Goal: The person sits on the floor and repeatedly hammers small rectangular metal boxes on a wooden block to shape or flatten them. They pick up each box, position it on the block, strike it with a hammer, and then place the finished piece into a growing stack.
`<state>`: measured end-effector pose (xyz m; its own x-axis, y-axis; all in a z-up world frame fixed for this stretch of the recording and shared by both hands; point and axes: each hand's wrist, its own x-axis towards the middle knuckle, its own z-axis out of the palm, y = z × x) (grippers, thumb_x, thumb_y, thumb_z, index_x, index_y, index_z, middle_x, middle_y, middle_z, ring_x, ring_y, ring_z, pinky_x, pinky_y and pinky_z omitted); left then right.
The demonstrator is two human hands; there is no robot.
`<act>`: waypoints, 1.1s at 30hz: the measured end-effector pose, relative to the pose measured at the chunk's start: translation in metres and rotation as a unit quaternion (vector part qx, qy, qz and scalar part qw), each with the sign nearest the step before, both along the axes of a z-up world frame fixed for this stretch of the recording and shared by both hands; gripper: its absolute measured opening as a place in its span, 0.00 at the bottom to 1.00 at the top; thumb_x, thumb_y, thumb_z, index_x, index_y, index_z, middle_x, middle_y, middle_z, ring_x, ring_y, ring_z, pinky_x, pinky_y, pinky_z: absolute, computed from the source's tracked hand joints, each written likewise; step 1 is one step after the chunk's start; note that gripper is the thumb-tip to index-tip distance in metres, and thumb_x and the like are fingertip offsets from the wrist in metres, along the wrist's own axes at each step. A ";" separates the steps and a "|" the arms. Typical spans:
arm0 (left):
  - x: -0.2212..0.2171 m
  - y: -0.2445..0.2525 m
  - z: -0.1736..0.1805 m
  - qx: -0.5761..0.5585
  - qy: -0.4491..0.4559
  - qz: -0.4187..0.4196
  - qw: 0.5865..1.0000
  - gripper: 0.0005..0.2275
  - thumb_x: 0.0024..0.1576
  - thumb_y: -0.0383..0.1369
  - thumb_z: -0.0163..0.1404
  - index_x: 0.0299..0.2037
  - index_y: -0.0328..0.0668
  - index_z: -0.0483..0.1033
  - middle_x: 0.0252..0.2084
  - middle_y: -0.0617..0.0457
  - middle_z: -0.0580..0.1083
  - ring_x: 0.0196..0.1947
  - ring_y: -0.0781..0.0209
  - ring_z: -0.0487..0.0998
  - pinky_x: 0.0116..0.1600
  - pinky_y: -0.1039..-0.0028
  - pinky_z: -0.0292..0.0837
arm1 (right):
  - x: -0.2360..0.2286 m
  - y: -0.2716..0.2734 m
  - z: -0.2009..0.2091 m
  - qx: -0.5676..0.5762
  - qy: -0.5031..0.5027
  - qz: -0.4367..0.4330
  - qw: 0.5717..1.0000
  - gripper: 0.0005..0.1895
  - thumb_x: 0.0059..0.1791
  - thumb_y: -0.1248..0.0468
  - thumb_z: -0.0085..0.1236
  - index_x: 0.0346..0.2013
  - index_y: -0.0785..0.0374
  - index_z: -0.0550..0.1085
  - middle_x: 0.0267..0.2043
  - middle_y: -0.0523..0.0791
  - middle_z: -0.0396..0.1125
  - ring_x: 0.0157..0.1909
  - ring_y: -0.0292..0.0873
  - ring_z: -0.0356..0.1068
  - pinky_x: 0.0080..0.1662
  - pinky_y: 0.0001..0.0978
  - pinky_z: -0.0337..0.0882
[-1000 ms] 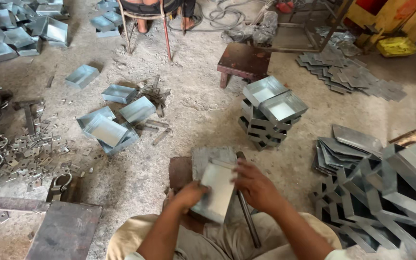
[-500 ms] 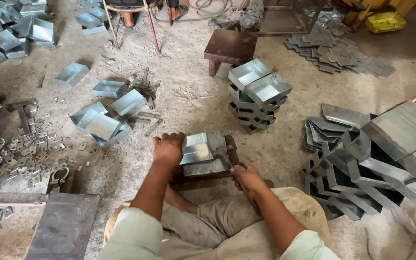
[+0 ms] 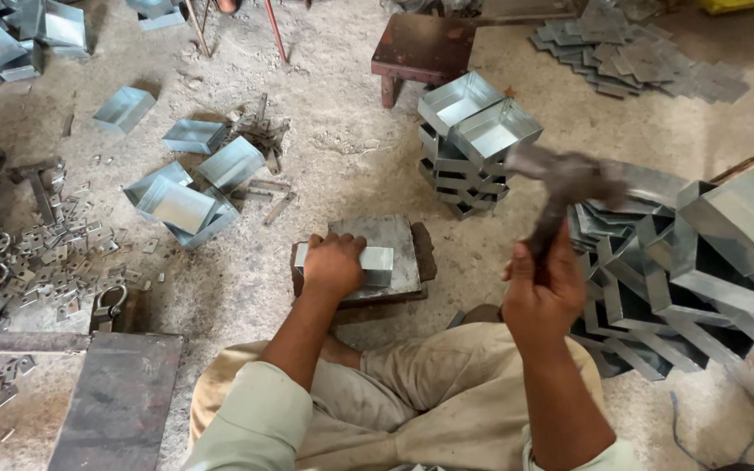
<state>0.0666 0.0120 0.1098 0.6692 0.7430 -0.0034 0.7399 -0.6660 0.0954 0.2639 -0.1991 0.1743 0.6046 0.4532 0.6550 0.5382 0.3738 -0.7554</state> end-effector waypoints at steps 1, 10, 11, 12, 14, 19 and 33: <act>-0.001 0.000 -0.003 0.000 -0.002 -0.001 1.000 0.13 0.52 0.33 0.51 0.48 0.53 0.77 0.48 0.54 0.76 0.55 0.53 0.74 0.61 0.54 0.61 | -0.001 -0.001 0.003 0.027 -0.002 -0.004 1.000 0.29 0.59 0.70 0.56 0.74 0.60 0.61 0.46 0.43 0.71 0.34 0.32 0.67 0.37 0.25 0.73; 0.004 0.004 -0.003 -0.003 0.004 0.004 1.000 0.12 0.54 0.32 0.48 0.48 0.55 0.78 0.48 0.54 0.77 0.54 0.54 0.75 0.61 0.54 0.60 | -0.015 0.033 -0.053 -0.279 -0.168 0.054 0.944 0.22 0.47 0.70 0.65 0.56 0.62 0.79 0.34 0.51 0.74 0.34 0.44 0.75 0.39 0.34 0.72; 0.004 0.003 -0.001 -0.009 0.010 0.006 1.000 0.13 0.54 0.32 0.48 0.48 0.55 0.78 0.48 0.55 0.77 0.55 0.54 0.75 0.61 0.54 0.61 | -0.012 0.033 -0.050 -0.239 -0.134 0.051 0.960 0.20 0.47 0.71 0.64 0.55 0.63 0.78 0.36 0.50 0.74 0.35 0.41 0.75 0.39 0.32 0.73; 0.003 0.002 0.000 -0.018 0.018 0.006 1.000 0.13 0.53 0.33 0.49 0.48 0.55 0.78 0.48 0.55 0.77 0.55 0.54 0.74 0.61 0.55 0.61 | -0.011 0.030 -0.047 -0.200 -0.096 0.048 0.974 0.19 0.48 0.72 0.62 0.54 0.63 0.78 0.37 0.49 0.75 0.36 0.39 0.76 0.39 0.30 0.73; 0.004 0.002 0.004 -0.014 0.019 0.005 1.000 0.13 0.52 0.33 0.49 0.48 0.55 0.78 0.49 0.55 0.76 0.55 0.54 0.74 0.61 0.55 0.61 | -0.010 0.023 -0.041 -0.131 -0.054 0.027 0.989 0.17 0.49 0.72 0.62 0.53 0.63 0.77 0.39 0.48 0.76 0.36 0.37 0.75 0.39 0.28 0.73; 0.003 0.002 0.004 -0.006 0.021 0.008 1.000 0.13 0.53 0.34 0.49 0.48 0.54 0.78 0.49 0.55 0.77 0.55 0.53 0.74 0.61 0.55 0.62 | -0.015 0.019 -0.050 -0.077 -0.005 0.002 0.997 0.13 0.52 0.70 0.66 0.50 0.62 0.77 0.35 0.48 0.73 0.33 0.37 0.71 0.36 0.26 0.71; 0.008 -0.003 0.010 -0.029 0.032 0.026 0.999 0.14 0.53 0.34 0.51 0.50 0.55 0.77 0.51 0.54 0.75 0.57 0.53 0.73 0.63 0.53 0.60 | -0.017 0.035 -0.067 -0.243 -0.066 0.053 0.966 0.17 0.48 0.68 0.61 0.52 0.63 0.76 0.43 0.55 0.75 0.41 0.51 0.79 0.42 0.36 0.76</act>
